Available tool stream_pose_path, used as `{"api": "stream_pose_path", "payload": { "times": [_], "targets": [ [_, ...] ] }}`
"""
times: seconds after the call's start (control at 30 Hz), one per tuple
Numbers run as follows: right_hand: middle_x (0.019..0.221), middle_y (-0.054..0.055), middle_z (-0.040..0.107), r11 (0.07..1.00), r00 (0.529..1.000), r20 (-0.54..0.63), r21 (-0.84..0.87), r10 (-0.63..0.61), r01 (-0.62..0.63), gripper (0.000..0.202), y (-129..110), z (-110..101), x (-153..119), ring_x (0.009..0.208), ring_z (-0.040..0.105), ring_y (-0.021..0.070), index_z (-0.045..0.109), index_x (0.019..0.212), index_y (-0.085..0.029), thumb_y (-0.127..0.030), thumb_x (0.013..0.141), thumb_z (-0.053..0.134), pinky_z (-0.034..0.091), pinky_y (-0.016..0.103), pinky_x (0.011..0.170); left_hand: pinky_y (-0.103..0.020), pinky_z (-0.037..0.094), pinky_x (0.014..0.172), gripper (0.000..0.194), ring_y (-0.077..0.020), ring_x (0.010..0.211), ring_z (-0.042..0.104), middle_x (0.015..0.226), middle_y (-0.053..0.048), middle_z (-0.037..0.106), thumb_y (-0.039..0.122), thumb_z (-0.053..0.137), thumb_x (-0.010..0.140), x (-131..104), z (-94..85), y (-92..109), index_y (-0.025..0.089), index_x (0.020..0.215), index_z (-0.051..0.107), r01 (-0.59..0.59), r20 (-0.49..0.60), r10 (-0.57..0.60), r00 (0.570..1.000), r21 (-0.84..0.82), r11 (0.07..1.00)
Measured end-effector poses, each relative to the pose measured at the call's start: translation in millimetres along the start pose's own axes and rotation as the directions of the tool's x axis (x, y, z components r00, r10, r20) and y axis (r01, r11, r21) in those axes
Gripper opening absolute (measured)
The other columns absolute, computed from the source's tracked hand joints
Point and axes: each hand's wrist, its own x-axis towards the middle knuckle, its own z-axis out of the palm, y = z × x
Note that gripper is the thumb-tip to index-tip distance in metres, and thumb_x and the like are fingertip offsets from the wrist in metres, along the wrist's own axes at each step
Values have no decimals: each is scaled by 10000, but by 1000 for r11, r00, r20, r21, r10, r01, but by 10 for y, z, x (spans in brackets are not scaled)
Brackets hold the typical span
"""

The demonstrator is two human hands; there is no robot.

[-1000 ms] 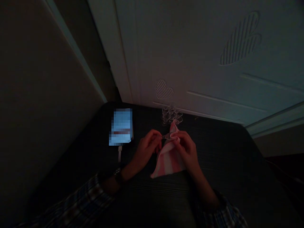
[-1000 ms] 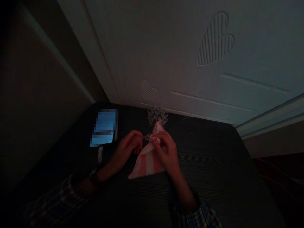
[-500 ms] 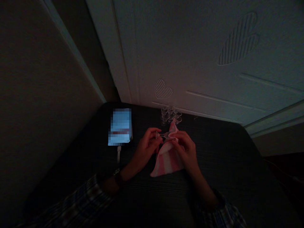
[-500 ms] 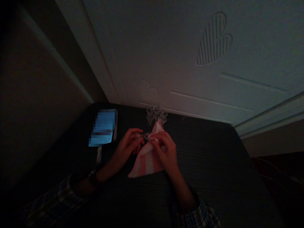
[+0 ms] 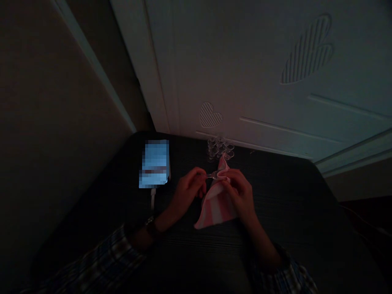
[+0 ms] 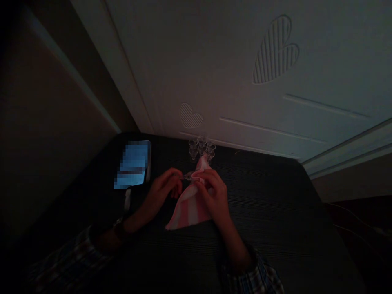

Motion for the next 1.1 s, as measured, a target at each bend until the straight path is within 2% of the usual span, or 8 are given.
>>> {"api": "stream_pose_path", "payload": {
  "times": [0.17,0.33,0.53,0.87,1.1],
  "targets": [
    [990,28,594,1000,999,45,-5,6,-6,159,14,10,6,965,543,179,628,942,-257,-213,830,525,440,323,815,-187,361,468,202,-82,499,473,590,39,515,363,435,855,15,-23,15,185,908,515,-3,-17,3,1000,14,1000],
    [1011,30,593,1000,999,36,5,9,-9,169,31,-12,3,981,539,181,639,948,-263,-217,834,523,434,328,836,-172,355,456,212,-74,494,467,589,47,504,326,507,819,9,-17,42,197,986,520,1,14,-1,1000,26,1000],
    [1044,31,595,1000,999,35,11,5,-5,196,28,-34,-9,1017,525,189,645,979,-267,-215,839,519,423,336,861,-167,356,454,251,-65,483,463,602,50,501,314,527,804,-2,0,42,202,1028,519,-15,-10,16,1000,35,999],
    [1056,25,590,1000,997,75,-13,-23,24,241,30,-23,-18,1015,526,189,644,1018,-289,-191,832,529,436,330,836,-171,326,439,246,-67,453,427,513,58,461,371,443,851,18,-44,16,164,914,559,14,-53,-14,999,-1,1000],
    [1046,31,580,999,999,34,-44,-15,17,222,-7,-18,-15,1010,525,183,646,1002,-277,-191,838,524,432,328,839,-181,332,442,341,-67,497,455,684,14,546,356,454,845,16,-28,4,178,1125,532,-3,-1,3,1000,-7,1000]
  ]
}}
